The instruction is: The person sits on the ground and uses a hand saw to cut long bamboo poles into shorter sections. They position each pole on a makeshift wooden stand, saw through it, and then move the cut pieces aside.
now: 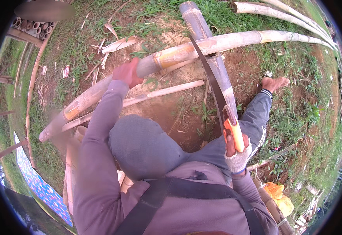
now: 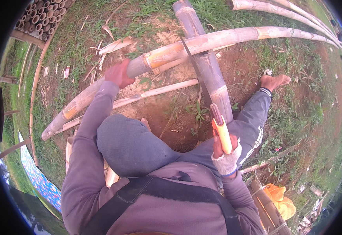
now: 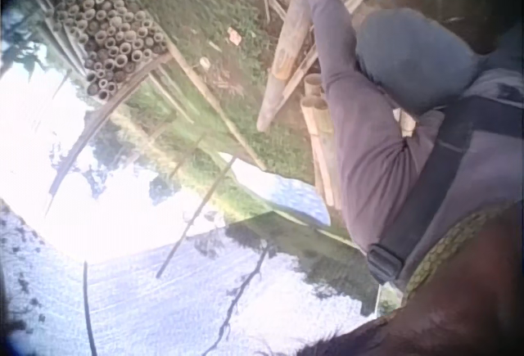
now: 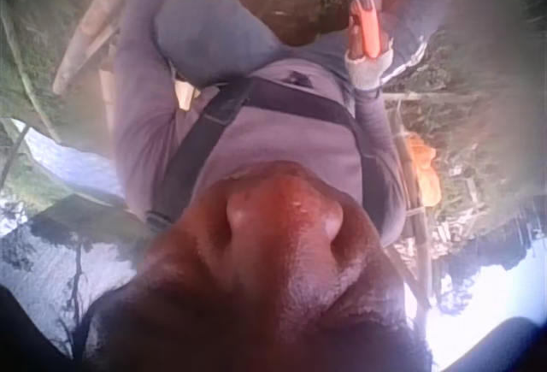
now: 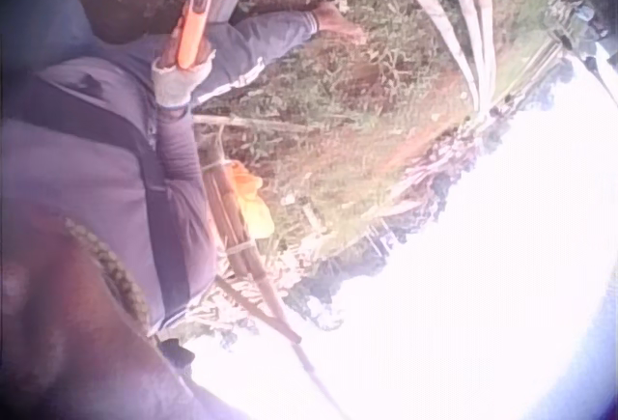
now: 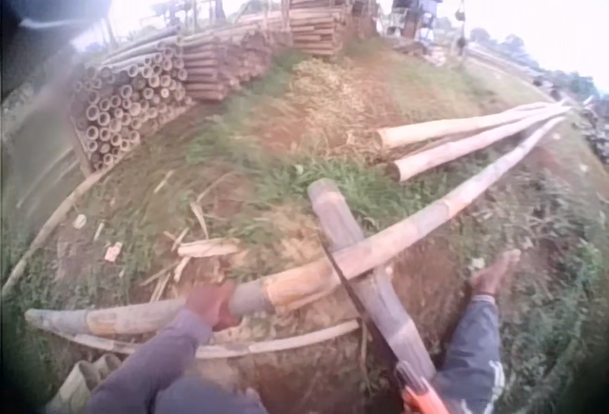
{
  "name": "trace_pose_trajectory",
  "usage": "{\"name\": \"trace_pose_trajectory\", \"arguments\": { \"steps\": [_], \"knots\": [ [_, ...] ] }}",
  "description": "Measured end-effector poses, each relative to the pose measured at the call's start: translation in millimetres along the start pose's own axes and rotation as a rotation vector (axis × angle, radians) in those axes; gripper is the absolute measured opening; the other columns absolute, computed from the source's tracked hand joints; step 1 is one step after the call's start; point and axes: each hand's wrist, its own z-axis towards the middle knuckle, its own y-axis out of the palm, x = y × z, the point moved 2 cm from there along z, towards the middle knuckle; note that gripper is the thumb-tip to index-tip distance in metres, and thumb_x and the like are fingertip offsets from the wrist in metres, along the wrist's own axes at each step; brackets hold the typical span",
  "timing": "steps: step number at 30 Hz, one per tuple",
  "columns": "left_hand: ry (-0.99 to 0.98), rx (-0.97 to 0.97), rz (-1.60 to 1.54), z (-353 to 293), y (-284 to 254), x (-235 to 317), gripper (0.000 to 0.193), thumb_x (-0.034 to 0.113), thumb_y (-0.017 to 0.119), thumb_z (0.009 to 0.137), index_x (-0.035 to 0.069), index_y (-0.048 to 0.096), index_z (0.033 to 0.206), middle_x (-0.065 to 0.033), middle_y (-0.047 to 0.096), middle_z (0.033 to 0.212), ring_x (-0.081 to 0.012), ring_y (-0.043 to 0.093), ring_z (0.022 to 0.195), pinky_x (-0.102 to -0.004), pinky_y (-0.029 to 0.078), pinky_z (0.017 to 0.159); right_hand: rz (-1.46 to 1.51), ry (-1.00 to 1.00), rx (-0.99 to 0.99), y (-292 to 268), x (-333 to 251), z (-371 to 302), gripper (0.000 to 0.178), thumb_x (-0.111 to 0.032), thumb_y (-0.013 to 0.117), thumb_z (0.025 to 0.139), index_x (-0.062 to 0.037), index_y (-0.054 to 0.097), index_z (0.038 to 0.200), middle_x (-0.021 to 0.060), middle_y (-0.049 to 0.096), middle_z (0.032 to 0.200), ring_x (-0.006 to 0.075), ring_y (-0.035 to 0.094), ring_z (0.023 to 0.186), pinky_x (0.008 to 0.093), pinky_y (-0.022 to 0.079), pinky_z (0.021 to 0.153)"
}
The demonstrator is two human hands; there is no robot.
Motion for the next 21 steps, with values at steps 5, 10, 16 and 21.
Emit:
{"name": "trace_pose_trajectory", "arguments": {
  "steps": [5, 10, 16, 21],
  "knots": [
    [0.010, 0.038, 0.025, 3.1, 1.6, 5.0, 0.074, 0.041, 0.088, 0.077, 0.016, 0.057, 0.139, -0.0196, 0.075, 0.119, -0.0421, 0.075, 0.110, -0.0536, 0.059, 0.095, 0.399, 0.337, 0.079, 45.6, 11.8, 51.4, 0.025, -0.001, 0.077, 0.095, -0.0123, 0.070, 0.116, 0.0121, 0.067, 0.098, 0.0304, 0.068, 0.080, 0.0441, 0.054, 0.062],
    [0.019, 0.040, 0.052, 6.8, -6.5, 17.4, 0.082, 0.043, 0.089, 0.074, 0.016, 0.057, 0.145, -0.0197, 0.075, 0.120, -0.0422, 0.075, 0.110, -0.0543, 0.059, 0.096, 0.372, 0.367, 0.114, 97.0, 23.9, 168.2, 0.021, -0.023, 0.076, 0.100, -0.0027, 0.073, 0.103, 0.0194, 0.071, 0.082, 0.0387, 0.070, 0.075, 0.0467, 0.053, 0.065],
    [-0.029, 0.023, 0.049, 1.9, 3.4, 2.2, 0.094, 0.045, 0.091, 0.071, 0.017, 0.054, 0.153, -0.0201, 0.074, 0.129, -0.0425, 0.074, 0.114, -0.0534, 0.059, 0.099, 0.119, 0.018, 0.040, -0.1, 8.2, 28.2, 0.024, 0.000, 0.079, 0.091, -0.0055, 0.073, 0.114, 0.0143, 0.070, 0.095, 0.0339, 0.069, 0.076, 0.0448, 0.055, 0.060],
    [-0.058, 0.038, 0.064, 3.8, 9.9, 2.3, 0.097, 0.046, 0.092, 0.071, 0.018, 0.053, 0.155, -0.0204, 0.073, 0.131, -0.0421, 0.074, 0.115, -0.0528, 0.058, 0.101, 0.111, 0.099, 0.024, 6.6, 3.1, 26.1, 0.030, 0.003, 0.078, 0.090, -0.0067, 0.072, 0.118, 0.0130, 0.070, 0.099, 0.0318, 0.070, 0.079, 0.0442, 0.055, 0.060]
  ]
}}
